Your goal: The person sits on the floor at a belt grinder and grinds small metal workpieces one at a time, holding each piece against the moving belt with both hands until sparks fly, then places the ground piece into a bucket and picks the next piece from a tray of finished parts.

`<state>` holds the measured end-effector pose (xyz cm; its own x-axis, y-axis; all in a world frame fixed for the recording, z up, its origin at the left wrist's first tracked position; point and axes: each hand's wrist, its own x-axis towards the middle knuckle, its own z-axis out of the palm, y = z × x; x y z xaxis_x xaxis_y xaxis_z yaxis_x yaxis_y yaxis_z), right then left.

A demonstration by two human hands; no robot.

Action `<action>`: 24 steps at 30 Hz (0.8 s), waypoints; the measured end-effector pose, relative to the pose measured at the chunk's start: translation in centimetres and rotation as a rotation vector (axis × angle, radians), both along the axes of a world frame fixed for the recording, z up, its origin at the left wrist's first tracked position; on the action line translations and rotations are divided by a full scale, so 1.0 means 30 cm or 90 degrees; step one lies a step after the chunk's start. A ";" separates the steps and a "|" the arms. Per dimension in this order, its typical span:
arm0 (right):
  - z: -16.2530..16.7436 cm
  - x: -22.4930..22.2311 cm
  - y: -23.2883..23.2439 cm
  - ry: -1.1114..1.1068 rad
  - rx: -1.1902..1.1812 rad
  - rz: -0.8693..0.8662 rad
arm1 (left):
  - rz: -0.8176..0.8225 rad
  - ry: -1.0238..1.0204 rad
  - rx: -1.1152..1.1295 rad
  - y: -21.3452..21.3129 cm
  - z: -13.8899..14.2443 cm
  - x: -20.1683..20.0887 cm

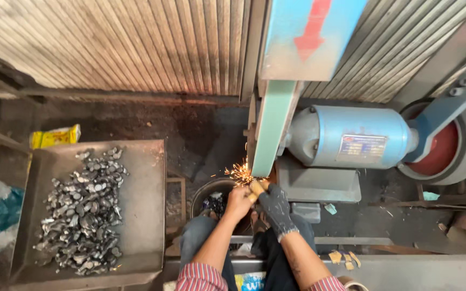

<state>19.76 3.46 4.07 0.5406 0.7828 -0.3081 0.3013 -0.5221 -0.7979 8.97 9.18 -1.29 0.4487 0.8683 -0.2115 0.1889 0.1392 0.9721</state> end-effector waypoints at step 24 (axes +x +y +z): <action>-0.086 -0.055 -0.027 0.790 0.225 -0.083 | 0.199 -0.197 -0.187 -0.006 0.061 -0.035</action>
<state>18.11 2.65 1.49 0.1222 0.8876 -0.4440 -0.7707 -0.1970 -0.6060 7.92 8.99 0.54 0.2585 0.8945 -0.3646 -0.1954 0.4181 0.8871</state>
